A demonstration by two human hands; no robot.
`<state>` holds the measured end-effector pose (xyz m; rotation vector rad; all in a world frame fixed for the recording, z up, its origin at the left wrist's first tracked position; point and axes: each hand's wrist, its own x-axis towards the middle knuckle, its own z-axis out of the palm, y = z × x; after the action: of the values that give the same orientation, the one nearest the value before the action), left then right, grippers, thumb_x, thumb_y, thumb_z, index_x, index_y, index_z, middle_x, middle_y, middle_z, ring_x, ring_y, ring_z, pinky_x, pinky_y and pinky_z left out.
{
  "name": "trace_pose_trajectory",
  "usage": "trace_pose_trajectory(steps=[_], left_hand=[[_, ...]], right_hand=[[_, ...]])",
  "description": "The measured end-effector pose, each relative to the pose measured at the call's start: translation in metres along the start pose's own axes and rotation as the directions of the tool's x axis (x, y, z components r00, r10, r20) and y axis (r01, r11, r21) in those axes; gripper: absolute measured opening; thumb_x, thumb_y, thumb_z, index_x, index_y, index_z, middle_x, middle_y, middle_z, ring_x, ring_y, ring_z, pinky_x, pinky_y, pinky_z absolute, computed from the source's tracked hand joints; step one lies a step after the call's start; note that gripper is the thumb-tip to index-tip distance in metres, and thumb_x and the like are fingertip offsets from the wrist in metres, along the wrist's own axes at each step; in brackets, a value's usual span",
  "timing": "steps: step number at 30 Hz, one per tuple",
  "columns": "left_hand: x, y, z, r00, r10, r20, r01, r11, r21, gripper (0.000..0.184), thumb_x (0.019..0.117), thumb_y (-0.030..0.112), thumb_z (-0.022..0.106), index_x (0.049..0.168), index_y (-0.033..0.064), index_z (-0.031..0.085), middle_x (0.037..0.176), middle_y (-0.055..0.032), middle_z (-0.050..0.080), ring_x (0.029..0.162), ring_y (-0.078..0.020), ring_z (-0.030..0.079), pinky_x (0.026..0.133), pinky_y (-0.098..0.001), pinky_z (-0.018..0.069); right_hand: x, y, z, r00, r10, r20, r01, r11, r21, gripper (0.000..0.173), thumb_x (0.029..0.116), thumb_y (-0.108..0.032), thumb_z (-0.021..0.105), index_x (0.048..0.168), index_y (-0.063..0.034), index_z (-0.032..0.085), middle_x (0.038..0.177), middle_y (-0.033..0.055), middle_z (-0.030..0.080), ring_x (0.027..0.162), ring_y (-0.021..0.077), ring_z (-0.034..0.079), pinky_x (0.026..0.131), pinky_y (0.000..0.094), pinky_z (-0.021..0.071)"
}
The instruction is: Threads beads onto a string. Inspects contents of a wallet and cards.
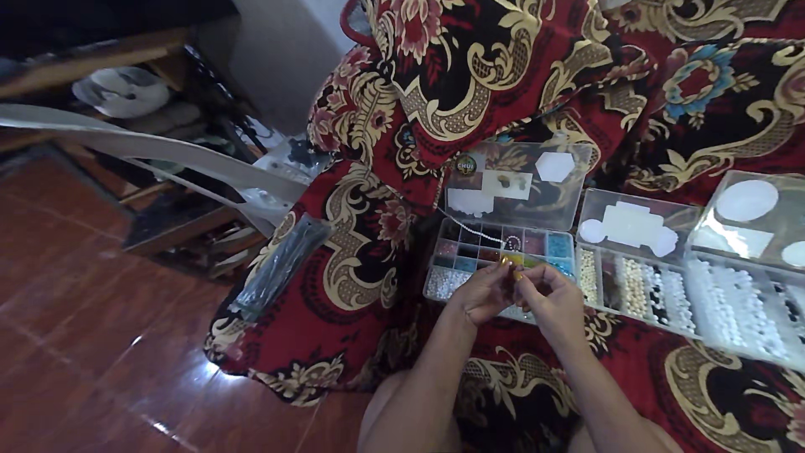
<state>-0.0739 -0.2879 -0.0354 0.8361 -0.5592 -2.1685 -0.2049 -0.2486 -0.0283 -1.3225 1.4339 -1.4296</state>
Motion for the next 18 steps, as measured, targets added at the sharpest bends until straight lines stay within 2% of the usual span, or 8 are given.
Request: trace_pose_trajectory(steps=[10, 18], left_hand=[[0.0025, -0.0035, 0.0024, 1.0, -0.015, -0.016, 0.014, 0.997, -0.07, 0.031, 0.1129, 0.022, 0.031, 0.107, 0.0079, 0.058, 0.093, -0.0046, 0.071, 0.084, -0.0129, 0.07, 0.079, -0.0278, 0.0584], [0.0025, -0.0051, 0.0027, 0.999, -0.024, -0.032, 0.02, 0.994, -0.109, 0.032, 0.1129, 0.022, 0.032, 0.108, 0.0073, 0.059, 0.099, -0.0069, 0.073, 0.091, -0.0156, 0.072, 0.084, -0.0299, 0.0584]], right_hand=[[0.0004, 0.0014, 0.0008, 0.997, -0.074, -0.019, 0.073, 0.996, -0.056, 0.009, 0.0867, -0.016, 0.066, 0.085, -0.0073, 0.069, 0.067, -0.0063, 0.067, 0.053, -0.0014, 0.061, 0.05, 0.0168, 0.0534], [-0.0007, 0.0025, 0.0021, 0.991, -0.13, -0.022, 0.127, 0.986, -0.107, 0.009, 0.0866, -0.017, 0.066, 0.085, -0.008, 0.069, 0.068, -0.007, 0.066, 0.054, -0.0038, 0.06, 0.05, 0.0144, 0.0514]])
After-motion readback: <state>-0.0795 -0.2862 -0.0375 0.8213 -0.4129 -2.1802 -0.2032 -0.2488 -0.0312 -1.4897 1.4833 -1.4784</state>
